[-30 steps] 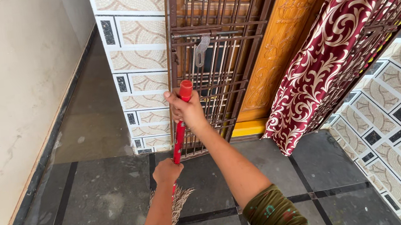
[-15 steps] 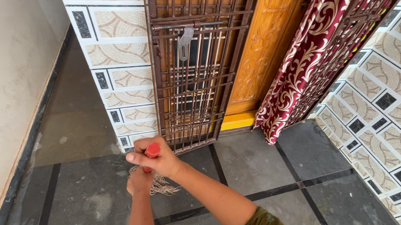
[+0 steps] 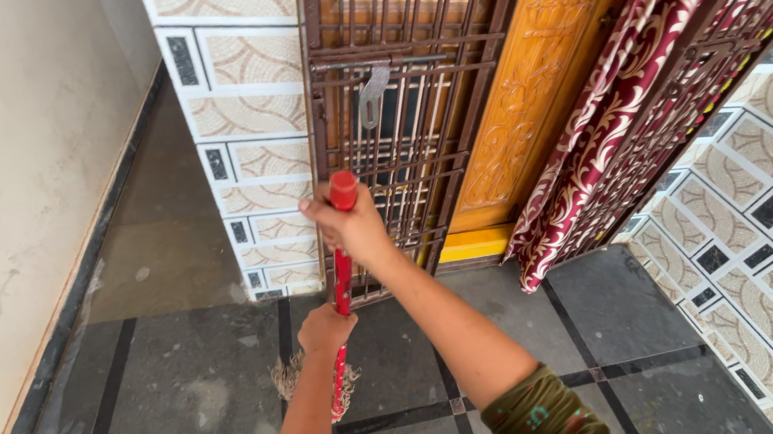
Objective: The person mops a tiled floor by pushing a mop to collect standing water and eventually dipping the mop into a bucket.
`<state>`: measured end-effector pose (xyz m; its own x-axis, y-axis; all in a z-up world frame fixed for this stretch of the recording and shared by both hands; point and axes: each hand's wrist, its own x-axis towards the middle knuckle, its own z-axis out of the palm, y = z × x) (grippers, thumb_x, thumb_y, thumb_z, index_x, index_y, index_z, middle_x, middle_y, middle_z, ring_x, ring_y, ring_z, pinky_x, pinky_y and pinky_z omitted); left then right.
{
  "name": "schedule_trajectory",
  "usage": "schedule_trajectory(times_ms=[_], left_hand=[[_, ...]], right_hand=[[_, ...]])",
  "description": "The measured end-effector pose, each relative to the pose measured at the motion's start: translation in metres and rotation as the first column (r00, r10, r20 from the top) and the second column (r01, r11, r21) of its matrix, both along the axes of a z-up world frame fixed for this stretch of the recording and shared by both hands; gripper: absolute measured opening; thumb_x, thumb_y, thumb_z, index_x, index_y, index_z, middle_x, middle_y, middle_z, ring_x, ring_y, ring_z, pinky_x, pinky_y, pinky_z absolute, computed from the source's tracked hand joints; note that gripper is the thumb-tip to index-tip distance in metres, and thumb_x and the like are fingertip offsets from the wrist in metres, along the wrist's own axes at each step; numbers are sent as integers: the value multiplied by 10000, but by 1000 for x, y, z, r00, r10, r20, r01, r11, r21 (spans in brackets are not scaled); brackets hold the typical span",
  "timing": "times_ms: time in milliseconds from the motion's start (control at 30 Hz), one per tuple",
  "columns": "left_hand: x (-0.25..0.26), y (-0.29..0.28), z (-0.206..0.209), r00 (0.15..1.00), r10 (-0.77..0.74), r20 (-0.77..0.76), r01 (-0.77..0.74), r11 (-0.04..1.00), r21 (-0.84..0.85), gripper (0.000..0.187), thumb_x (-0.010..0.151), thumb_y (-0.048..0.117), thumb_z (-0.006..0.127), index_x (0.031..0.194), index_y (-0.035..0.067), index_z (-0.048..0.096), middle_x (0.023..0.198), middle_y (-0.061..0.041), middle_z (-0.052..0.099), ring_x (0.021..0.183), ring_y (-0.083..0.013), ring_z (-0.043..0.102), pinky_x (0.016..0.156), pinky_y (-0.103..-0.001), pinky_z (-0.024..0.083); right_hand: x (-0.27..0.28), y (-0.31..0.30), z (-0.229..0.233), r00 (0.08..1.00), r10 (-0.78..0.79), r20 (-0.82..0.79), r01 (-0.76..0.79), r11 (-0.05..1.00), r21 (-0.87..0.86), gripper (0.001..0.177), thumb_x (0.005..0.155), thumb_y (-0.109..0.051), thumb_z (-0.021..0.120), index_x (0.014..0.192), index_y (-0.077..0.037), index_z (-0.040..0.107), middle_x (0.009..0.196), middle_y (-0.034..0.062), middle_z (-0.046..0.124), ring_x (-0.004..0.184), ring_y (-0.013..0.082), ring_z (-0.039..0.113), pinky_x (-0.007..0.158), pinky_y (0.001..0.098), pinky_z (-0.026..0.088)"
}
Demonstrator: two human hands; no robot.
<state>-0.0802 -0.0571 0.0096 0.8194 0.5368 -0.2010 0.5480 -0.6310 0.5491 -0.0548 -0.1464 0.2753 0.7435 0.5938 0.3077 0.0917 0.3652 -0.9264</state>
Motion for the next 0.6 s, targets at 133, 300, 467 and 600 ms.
schedule_trajectory(times_ms=[133,300,467,600], left_hand=[[10,-6,-3,1000,26,-10,-26,999,-25,413,766,517,760,1091,263,779,1085,-85,773,1068,-317,730,916,-456,578],[16,-7,-27,998,59,-38,-61,995,-76,446,802,576,717,1133,281,758,1153,-44,763,1128,-288,707,938,-454,564],[26,-17,-49,999,-18,-35,15,997,-76,503,798,594,729,1143,228,746,1152,-78,759,1112,-308,711,925,-462,567],[34,-37,-44,998,-51,20,53,997,-64,479,754,557,764,1050,181,783,1087,-119,762,1057,-329,731,912,-451,580]], right_hand=[[-11,-6,-14,993,-101,56,104,993,-57,238,894,-167,759,773,-66,581,562,-45,462,440,69,414,409,268,311],[-30,-22,-50,922,-43,384,106,984,-145,389,973,-277,732,708,-66,539,634,-51,461,588,60,420,523,267,340],[-37,-44,-58,920,-2,392,93,972,-216,423,973,-301,732,697,-69,510,632,-54,427,619,60,397,544,266,340],[-16,-57,-30,965,10,261,39,982,-185,325,936,-256,732,714,-67,589,598,-41,470,527,68,428,480,273,324]])
